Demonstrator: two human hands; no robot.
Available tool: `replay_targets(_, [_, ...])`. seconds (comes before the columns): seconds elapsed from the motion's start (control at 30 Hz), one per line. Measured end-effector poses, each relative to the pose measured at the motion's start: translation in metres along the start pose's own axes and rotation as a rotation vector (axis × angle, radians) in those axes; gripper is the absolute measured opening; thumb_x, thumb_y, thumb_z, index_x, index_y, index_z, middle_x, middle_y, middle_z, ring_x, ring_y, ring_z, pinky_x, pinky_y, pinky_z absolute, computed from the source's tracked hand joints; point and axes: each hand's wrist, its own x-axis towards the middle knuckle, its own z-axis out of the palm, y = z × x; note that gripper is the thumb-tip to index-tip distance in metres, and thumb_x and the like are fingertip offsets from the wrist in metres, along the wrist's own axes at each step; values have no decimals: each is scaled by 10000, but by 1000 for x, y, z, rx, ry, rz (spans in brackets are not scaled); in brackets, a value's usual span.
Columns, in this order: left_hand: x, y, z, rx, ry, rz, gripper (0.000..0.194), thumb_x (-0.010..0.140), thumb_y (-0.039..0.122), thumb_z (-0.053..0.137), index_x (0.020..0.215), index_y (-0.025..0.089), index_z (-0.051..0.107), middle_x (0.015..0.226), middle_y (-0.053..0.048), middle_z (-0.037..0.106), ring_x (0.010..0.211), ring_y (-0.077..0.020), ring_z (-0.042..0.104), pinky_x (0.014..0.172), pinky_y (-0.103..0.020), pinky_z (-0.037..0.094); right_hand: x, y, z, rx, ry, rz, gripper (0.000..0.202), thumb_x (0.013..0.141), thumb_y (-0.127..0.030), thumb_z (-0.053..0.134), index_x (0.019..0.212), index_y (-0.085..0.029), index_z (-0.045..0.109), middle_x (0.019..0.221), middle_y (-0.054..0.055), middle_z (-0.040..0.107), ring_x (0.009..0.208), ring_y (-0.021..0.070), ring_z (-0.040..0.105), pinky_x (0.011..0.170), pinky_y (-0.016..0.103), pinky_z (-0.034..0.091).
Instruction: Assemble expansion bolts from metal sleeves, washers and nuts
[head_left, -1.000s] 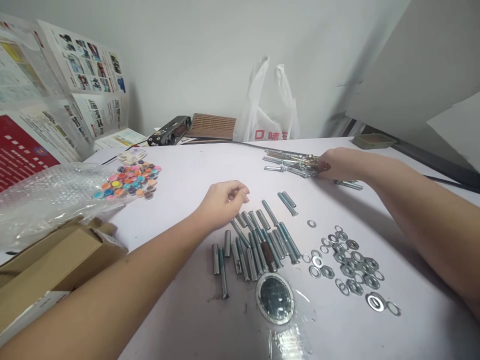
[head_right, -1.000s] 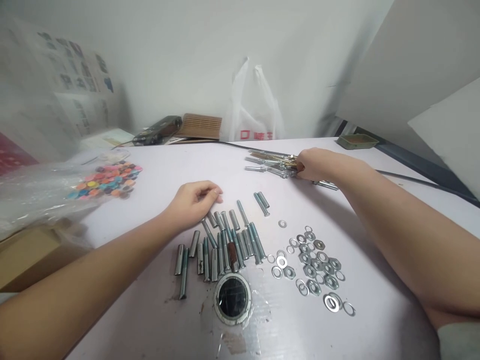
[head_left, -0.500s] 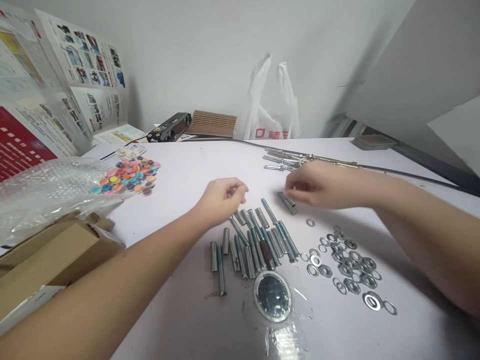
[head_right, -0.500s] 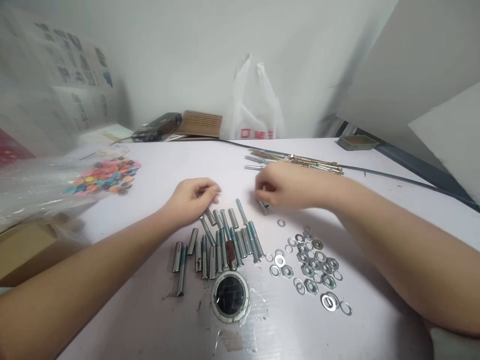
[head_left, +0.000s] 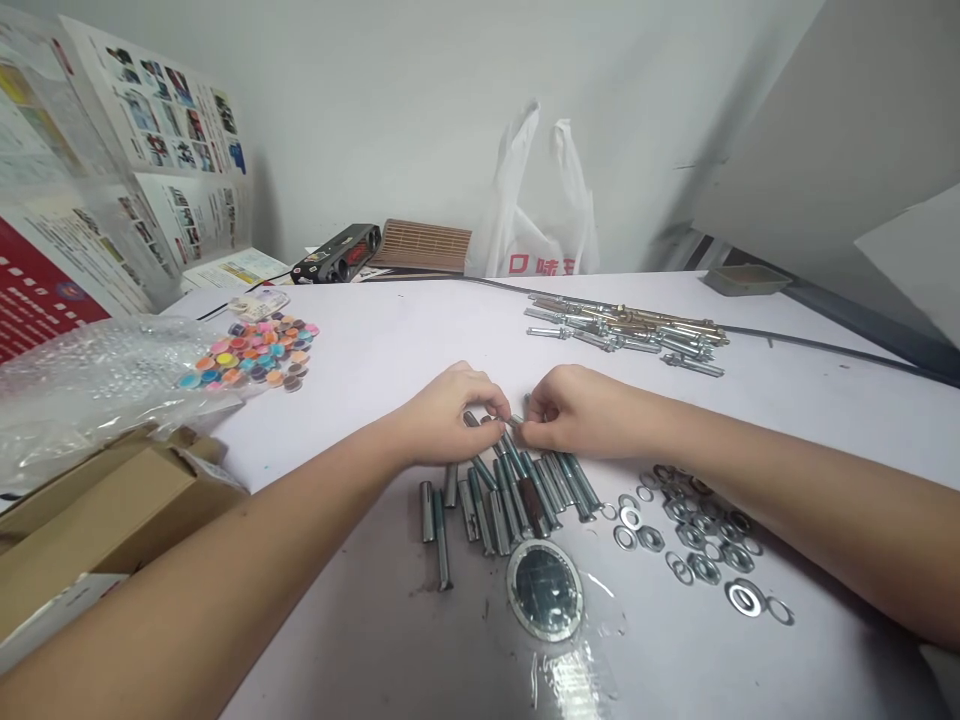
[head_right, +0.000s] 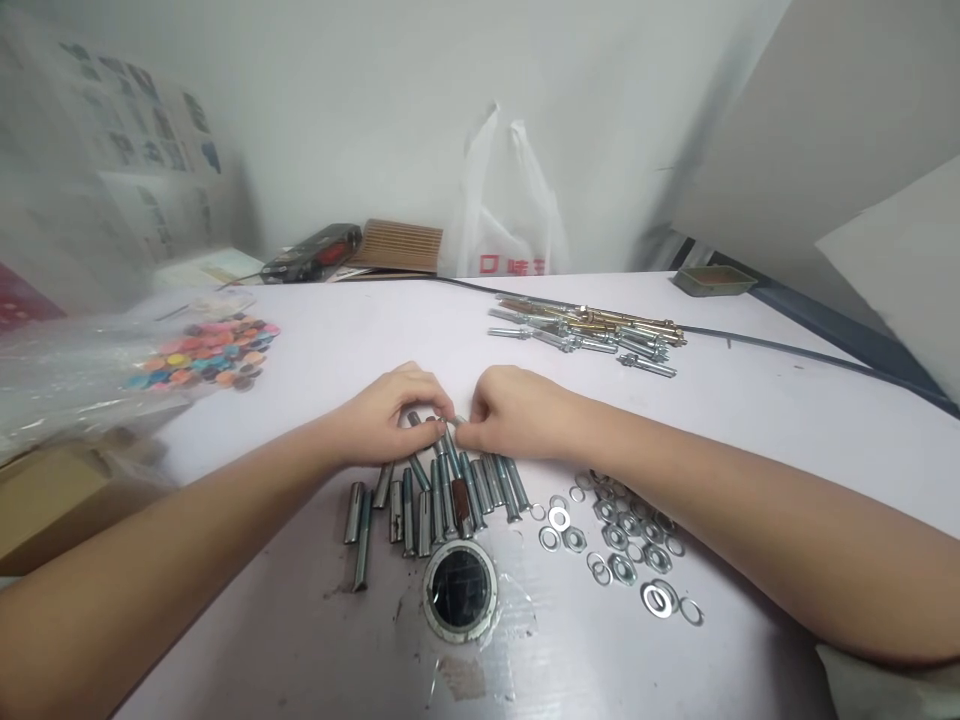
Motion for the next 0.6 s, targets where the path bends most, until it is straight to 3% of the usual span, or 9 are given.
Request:
replay_targets(0.23, [0,-2,0,0,-19,-3,180,775,168,557,869,217,702,871,-4,705,928,-215,555,889,-351,429,0,4,-2,-67,57,6,311,820,-425,563,627,-203,663,534,15,585,487,142,487,474,301,339])
replay_targets(0.37, [0,-2,-1,26,-50,5,161,786,175,542,857,203,684,870,-12,690,920,-213,542,882,-348,419,-10,-7,-7,-99,90,10,311,813,-456,574,651,-204,659,567,21,607,478,140,493,467,295,328])
replay_targets(0.53, [0,-2,-3,36,-96,16,173,780,161,519,874,185,662,903,-28,668,943,-218,524,883,-348,405,-36,-34,-4,-71,-187,3,363,807,-503,555,629,-197,634,509,1,546,422,113,427,414,264,286])
replay_targets(0.6, [0,-3,-5,19,-99,4,201,786,152,483,882,174,658,913,-39,663,948,-219,518,899,-357,394,-42,-39,3,-119,-202,6,366,797,-493,551,577,-204,597,481,-5,521,417,115,409,396,260,280])
